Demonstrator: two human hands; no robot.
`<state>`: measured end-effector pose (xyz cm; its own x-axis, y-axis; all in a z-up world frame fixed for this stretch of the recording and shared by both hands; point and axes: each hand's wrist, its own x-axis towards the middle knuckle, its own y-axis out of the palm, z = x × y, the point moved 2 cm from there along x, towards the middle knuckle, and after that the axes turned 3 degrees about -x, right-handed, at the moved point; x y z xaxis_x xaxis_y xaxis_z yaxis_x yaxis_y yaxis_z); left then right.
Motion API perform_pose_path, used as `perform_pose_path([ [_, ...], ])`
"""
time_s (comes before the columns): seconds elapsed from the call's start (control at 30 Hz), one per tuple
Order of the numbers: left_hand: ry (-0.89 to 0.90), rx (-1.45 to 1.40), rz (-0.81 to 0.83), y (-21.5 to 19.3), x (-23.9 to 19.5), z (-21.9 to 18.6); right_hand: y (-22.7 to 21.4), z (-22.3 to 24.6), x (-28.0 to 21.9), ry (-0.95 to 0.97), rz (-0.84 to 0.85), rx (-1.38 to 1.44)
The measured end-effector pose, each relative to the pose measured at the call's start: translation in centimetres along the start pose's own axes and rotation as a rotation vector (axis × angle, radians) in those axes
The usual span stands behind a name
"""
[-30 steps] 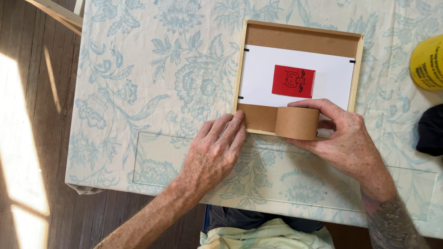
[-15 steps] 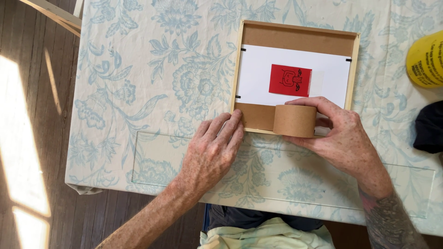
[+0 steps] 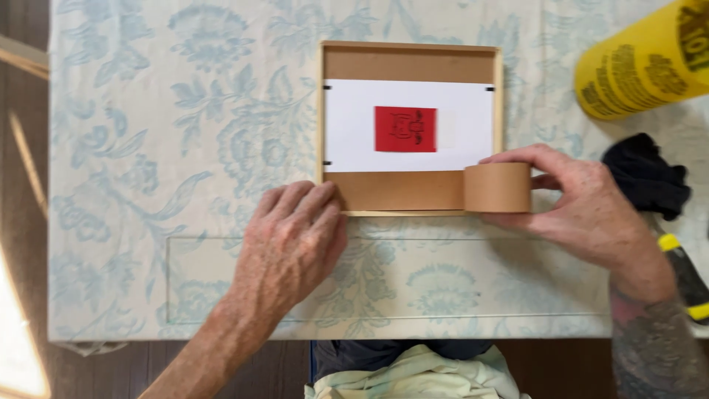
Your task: The person wipes a picture frame with a black cloth, then measures and cuts brown paper tape with a utility knife. They apply glue to the tape with a brush and attach it to the frame edges, smoothing it with the cloth. The process is repeated for multiple sides of the frame.
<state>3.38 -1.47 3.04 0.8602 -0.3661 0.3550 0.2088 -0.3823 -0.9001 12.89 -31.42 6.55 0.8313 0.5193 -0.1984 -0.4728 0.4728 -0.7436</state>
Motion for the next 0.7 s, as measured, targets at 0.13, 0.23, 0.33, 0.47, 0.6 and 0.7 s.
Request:
perform_pose_path([
  [0.13, 0.0, -0.019, 0.046, 0.5, 0.6, 0.7, -2.8, -3.7, -1.8, 0.052, 0.024, -0.201],
  [0.23, -0.011, 0.029, 0.187, 1.6, 0.4, 2.0, -3.7, -5.5, -2.6, 0.156, 0.059, -0.24],
  [0.33, -0.029, 0.053, 0.318, 1.6, 1.3, 2.6, -4.1, -7.0, -3.3, 0.142, 0.046, -0.245],
  [0.47, -0.017, 0.054, 0.363, 1.1, 2.1, 2.6, -4.2, -7.9, -3.6, 0.055, 0.027, -0.299],
  [0.6, 0.014, 0.051, 0.352, 1.1, 2.0, 2.9, -4.2, -7.9, -3.6, 0.056, 0.025, -0.297],
  [0.7, 0.011, 0.008, 0.333, 1.0, 1.8, 2.8, -4.0, -7.8, -3.6, 0.081, 0.04, -0.262],
])
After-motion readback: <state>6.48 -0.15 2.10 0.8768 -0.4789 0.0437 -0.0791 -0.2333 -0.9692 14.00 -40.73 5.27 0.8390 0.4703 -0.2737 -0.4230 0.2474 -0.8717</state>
